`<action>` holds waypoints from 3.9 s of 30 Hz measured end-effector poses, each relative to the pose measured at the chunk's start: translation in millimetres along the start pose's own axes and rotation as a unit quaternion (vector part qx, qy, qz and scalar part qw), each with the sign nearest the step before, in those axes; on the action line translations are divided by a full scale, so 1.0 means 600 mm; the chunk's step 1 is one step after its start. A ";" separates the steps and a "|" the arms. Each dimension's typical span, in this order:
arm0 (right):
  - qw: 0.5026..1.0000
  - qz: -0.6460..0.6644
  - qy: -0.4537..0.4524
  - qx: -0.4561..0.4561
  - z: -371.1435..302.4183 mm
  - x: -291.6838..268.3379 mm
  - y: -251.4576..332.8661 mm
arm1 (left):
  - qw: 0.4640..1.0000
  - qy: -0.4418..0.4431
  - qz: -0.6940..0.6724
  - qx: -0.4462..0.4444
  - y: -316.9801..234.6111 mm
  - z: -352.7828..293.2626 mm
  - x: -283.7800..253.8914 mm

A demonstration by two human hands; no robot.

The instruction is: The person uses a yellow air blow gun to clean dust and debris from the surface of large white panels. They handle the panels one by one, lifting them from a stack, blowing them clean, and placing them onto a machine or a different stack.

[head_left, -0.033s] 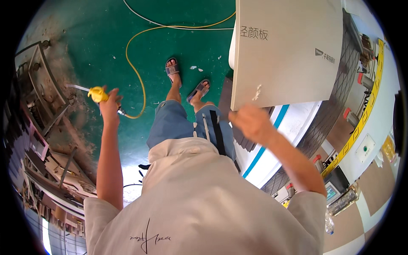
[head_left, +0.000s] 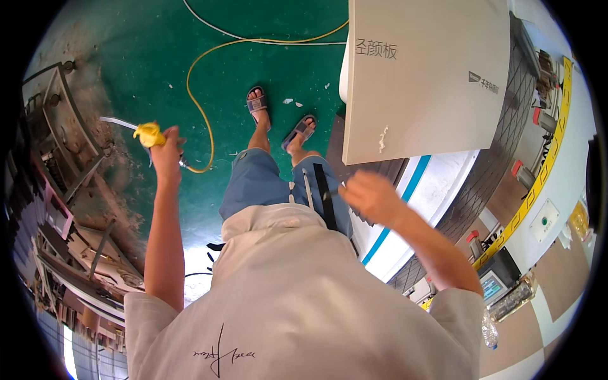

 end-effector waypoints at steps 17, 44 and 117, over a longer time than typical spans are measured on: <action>0.651 0.289 -0.541 0.447 -0.515 -0.033 -0.196 | 0.915 0.182 0.288 0.216 -0.111 -0.450 0.498; 0.786 -0.192 -0.444 0.385 -0.840 -0.227 -0.399 | 0.953 0.047 0.295 0.053 -0.124 -0.364 0.440; 0.788 0.036 -0.495 0.364 -0.005 0.037 0.042 | 0.863 0.247 0.406 0.172 -0.273 -0.283 0.517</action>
Point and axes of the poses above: each hand's wrist, its own z-axis towards the middle knuckle, its own x-axis out of the palm, y = z × x, the point moved 7 cm from there along z, towards the middle knuckle, and after that the axes turned 12 degrees about -x, right-handed, at the moved point
